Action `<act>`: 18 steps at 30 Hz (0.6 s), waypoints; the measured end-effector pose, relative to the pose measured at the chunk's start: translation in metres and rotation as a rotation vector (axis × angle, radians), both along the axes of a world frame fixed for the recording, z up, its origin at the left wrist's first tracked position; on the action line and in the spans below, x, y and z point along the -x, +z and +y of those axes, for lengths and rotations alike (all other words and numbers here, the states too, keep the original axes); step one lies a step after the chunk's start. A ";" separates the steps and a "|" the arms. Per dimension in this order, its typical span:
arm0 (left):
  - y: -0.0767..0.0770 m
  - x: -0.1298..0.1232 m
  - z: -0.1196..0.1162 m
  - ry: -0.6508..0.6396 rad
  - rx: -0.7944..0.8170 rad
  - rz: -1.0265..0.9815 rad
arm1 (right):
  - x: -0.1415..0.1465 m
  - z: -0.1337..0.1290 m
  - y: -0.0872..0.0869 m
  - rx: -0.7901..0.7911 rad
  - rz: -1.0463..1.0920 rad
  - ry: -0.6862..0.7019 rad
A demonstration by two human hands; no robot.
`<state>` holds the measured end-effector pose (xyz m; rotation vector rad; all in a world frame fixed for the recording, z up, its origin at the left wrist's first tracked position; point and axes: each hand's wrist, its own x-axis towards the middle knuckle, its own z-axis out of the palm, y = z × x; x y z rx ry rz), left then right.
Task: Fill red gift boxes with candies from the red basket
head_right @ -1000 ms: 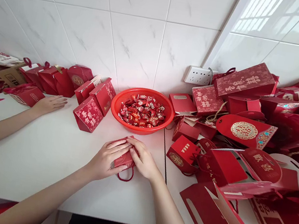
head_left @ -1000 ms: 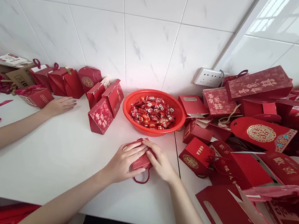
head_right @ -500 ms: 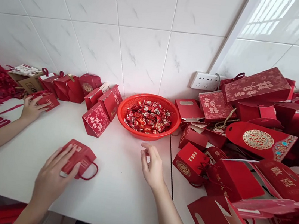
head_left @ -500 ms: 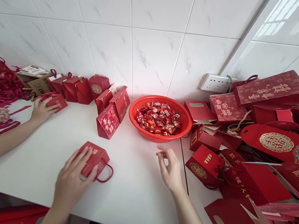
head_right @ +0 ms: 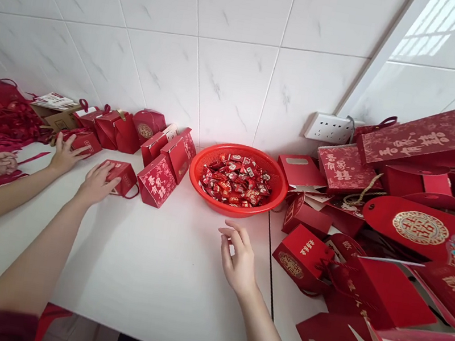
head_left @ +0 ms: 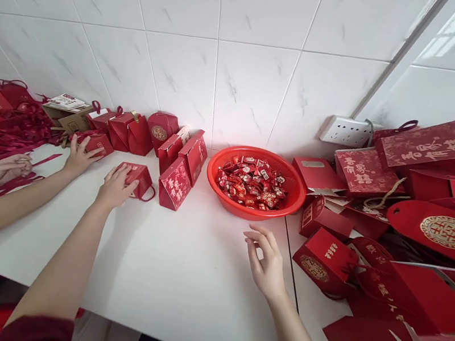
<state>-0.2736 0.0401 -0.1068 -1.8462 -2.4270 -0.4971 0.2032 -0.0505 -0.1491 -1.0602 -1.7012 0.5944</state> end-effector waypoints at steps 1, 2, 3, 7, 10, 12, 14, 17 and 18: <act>0.002 0.003 0.020 -0.004 0.006 -0.007 | 0.001 0.001 -0.002 0.004 -0.006 0.002; 0.004 0.006 0.038 -0.011 0.015 -0.014 | 0.001 0.002 -0.004 0.009 -0.012 0.003; 0.006 0.007 0.055 -0.026 0.025 -0.020 | 0.002 0.003 -0.006 0.015 -0.015 0.003; 0.011 0.008 0.105 -0.112 0.049 -0.035 | 0.004 0.008 -0.013 0.050 -0.028 0.008; 0.012 0.010 0.127 -0.168 0.060 -0.037 | 0.004 0.011 -0.017 0.067 -0.052 0.005; 0.011 0.012 0.137 -0.191 0.067 -0.036 | 0.004 0.013 -0.018 0.082 -0.065 0.006; 0.009 0.014 0.144 -0.196 0.063 -0.037 | 0.004 0.014 -0.019 0.094 -0.073 0.006; 0.008 0.014 0.153 -0.177 0.045 -0.045 | 0.005 0.015 -0.020 0.091 -0.092 0.004; 0.008 0.013 0.155 -0.165 0.039 -0.050 | 0.005 0.016 -0.020 0.082 -0.100 0.006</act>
